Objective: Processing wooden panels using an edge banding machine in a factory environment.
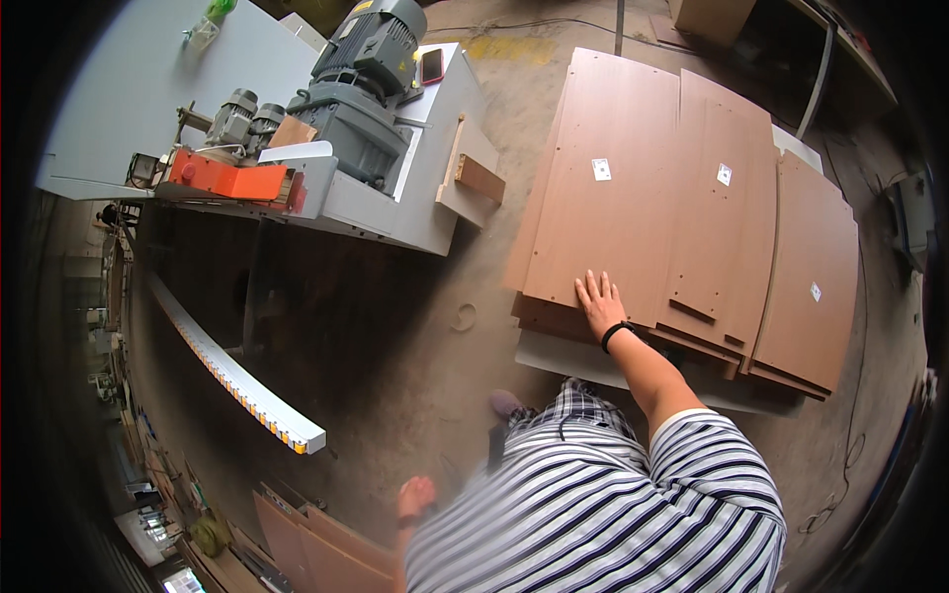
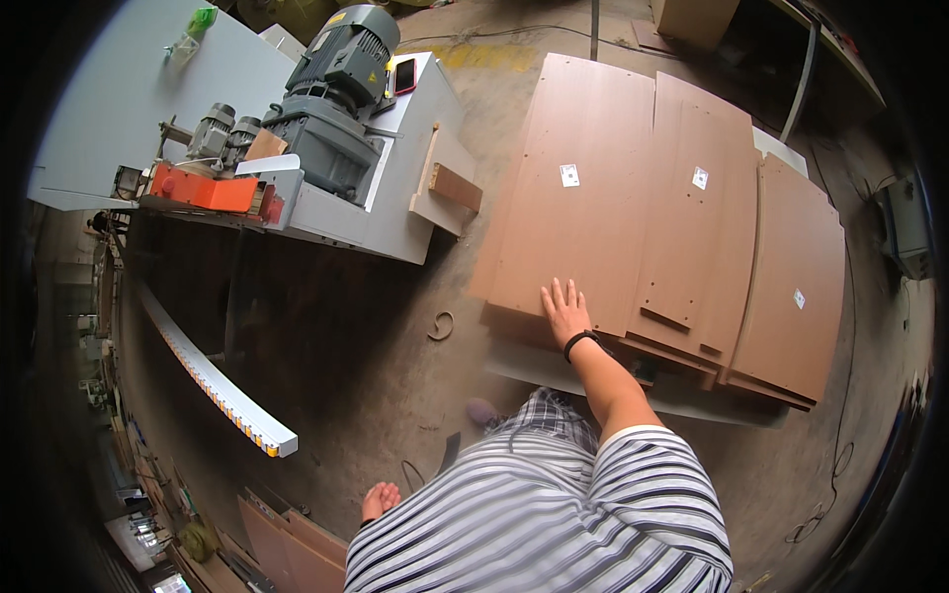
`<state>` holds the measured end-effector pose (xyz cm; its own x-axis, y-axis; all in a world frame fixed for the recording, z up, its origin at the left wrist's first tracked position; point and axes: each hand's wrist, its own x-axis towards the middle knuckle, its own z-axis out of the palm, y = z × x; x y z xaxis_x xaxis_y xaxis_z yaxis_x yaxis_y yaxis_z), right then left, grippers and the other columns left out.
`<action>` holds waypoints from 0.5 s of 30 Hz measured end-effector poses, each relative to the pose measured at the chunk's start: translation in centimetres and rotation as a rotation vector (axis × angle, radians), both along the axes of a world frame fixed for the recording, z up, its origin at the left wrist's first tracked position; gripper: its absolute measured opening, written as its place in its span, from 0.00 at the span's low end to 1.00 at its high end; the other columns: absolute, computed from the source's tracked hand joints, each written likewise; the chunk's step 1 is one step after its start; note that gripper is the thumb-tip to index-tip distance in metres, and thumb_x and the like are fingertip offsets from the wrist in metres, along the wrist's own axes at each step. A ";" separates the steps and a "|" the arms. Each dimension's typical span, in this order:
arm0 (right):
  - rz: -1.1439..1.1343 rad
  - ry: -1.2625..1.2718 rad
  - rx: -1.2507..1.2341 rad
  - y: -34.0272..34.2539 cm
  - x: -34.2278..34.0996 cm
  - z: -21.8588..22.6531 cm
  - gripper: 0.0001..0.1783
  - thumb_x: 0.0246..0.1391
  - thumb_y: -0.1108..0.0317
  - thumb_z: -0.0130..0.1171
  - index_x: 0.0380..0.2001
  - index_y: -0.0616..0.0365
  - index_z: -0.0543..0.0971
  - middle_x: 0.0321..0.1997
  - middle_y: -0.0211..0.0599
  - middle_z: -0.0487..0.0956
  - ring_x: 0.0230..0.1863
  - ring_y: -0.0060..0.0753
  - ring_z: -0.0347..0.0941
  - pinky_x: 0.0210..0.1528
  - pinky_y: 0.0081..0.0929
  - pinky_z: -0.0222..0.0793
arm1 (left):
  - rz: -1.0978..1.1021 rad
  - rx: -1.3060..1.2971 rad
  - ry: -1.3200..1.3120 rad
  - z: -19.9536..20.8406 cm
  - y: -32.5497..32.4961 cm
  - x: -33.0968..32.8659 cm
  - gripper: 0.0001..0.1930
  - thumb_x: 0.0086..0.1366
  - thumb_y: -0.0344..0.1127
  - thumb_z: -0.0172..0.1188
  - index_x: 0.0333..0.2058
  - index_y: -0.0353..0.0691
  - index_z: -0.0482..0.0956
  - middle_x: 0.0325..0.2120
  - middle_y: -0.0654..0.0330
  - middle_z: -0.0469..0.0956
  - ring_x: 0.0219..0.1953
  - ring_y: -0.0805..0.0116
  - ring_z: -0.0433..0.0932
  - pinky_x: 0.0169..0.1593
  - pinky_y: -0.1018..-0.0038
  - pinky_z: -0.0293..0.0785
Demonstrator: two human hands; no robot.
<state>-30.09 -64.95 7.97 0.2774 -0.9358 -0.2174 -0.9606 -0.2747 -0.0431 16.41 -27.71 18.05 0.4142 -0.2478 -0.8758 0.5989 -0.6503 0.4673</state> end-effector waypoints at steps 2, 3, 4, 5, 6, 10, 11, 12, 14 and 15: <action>0.018 -0.021 -0.010 -1.1 1.1 0.4 0.29 0.52 0.69 0.40 0.59 0.47 0.51 0.64 0.41 0.47 0.63 0.52 0.44 0.59 0.46 0.48 | -0.002 0.003 0.050 -0.2 1.6 0.1 0.09 0.59 0.37 0.49 0.38 0.43 0.67 0.38 0.54 0.72 0.40 0.58 0.72 0.38 0.62 0.72; 0.019 -0.018 -0.008 -1.5 1.5 0.4 0.29 0.52 0.69 0.40 0.59 0.47 0.51 0.64 0.41 0.47 0.63 0.52 0.44 0.59 0.46 0.48 | 0.028 0.010 0.082 -0.1 1.7 -0.4 0.09 0.59 0.37 0.50 0.38 0.43 0.67 0.38 0.55 0.72 0.41 0.58 0.72 0.40 0.62 0.71; 0.004 0.013 0.000 -1.8 1.7 0.5 0.30 0.51 0.69 0.40 0.59 0.47 0.51 0.64 0.40 0.47 0.63 0.52 0.44 0.59 0.45 0.49 | 0.055 0.017 0.115 0.1 1.9 -0.8 0.10 0.59 0.36 0.50 0.38 0.43 0.67 0.38 0.55 0.72 0.42 0.58 0.71 0.41 0.62 0.70; -0.013 0.041 0.000 -2.3 1.9 0.6 0.30 0.51 0.70 0.40 0.59 0.47 0.50 0.64 0.40 0.47 0.63 0.51 0.44 0.59 0.44 0.49 | 0.051 0.011 0.117 0.3 1.3 -1.1 0.10 0.59 0.36 0.50 0.38 0.43 0.67 0.38 0.55 0.72 0.42 0.58 0.71 0.41 0.62 0.70; -0.037 0.024 -0.001 -2.2 1.9 0.0 0.31 0.51 0.70 0.40 0.59 0.47 0.49 0.64 0.40 0.46 0.63 0.51 0.44 0.59 0.44 0.49 | 0.017 -0.022 0.096 0.5 0.8 -1.4 0.10 0.59 0.37 0.50 0.39 0.42 0.67 0.38 0.55 0.72 0.42 0.58 0.70 0.42 0.62 0.70; -0.006 0.026 0.054 -2.0 1.9 -0.9 0.31 0.51 0.71 0.41 0.59 0.47 0.50 0.65 0.39 0.45 0.63 0.52 0.43 0.59 0.46 0.48 | -0.120 -0.092 -0.008 2.8 -2.5 -3.4 0.14 0.60 0.38 0.50 0.43 0.42 0.66 0.37 0.57 0.71 0.41 0.59 0.71 0.42 0.64 0.69; -0.005 0.028 0.048 -2.0 1.9 -0.7 0.31 0.51 0.71 0.41 0.59 0.47 0.50 0.65 0.39 0.45 0.63 0.52 0.43 0.59 0.46 0.48 | -0.121 -0.090 -0.027 3.3 -2.8 -3.7 0.14 0.60 0.39 0.50 0.43 0.42 0.65 0.37 0.57 0.71 0.41 0.59 0.71 0.42 0.65 0.69; -0.016 0.017 0.044 -2.0 1.9 -0.6 0.31 0.51 0.71 0.41 0.59 0.47 0.50 0.65 0.38 0.45 0.63 0.52 0.43 0.59 0.46 0.48 | -0.135 -0.101 -0.027 3.2 -3.0 -3.7 0.14 0.60 0.40 0.49 0.43 0.41 0.65 0.38 0.56 0.70 0.41 0.59 0.71 0.42 0.66 0.69; -0.024 0.004 0.038 -2.2 1.8 -0.4 0.32 0.50 0.72 0.42 0.59 0.47 0.49 0.65 0.38 0.45 0.63 0.51 0.43 0.59 0.46 0.48 | -0.177 -0.105 -0.007 3.1 -4.0 -3.5 0.14 0.60 0.40 0.49 0.42 0.41 0.65 0.39 0.56 0.70 0.41 0.59 0.71 0.42 0.66 0.69; -0.035 -0.011 0.039 -2.2 1.7 -0.4 0.32 0.50 0.72 0.41 0.59 0.46 0.49 0.65 0.37 0.44 0.64 0.51 0.42 0.60 0.46 0.47 | -0.220 -0.106 0.011 3.1 -4.6 -3.4 0.14 0.61 0.41 0.49 0.42 0.41 0.64 0.39 0.56 0.70 0.41 0.58 0.71 0.43 0.66 0.69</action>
<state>-28.44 -67.19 7.61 0.2473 -0.9358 -0.2513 -0.9689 -0.2390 -0.0637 13.06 -32.30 21.16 0.3307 -0.4219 -0.8442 0.4534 -0.7135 0.5342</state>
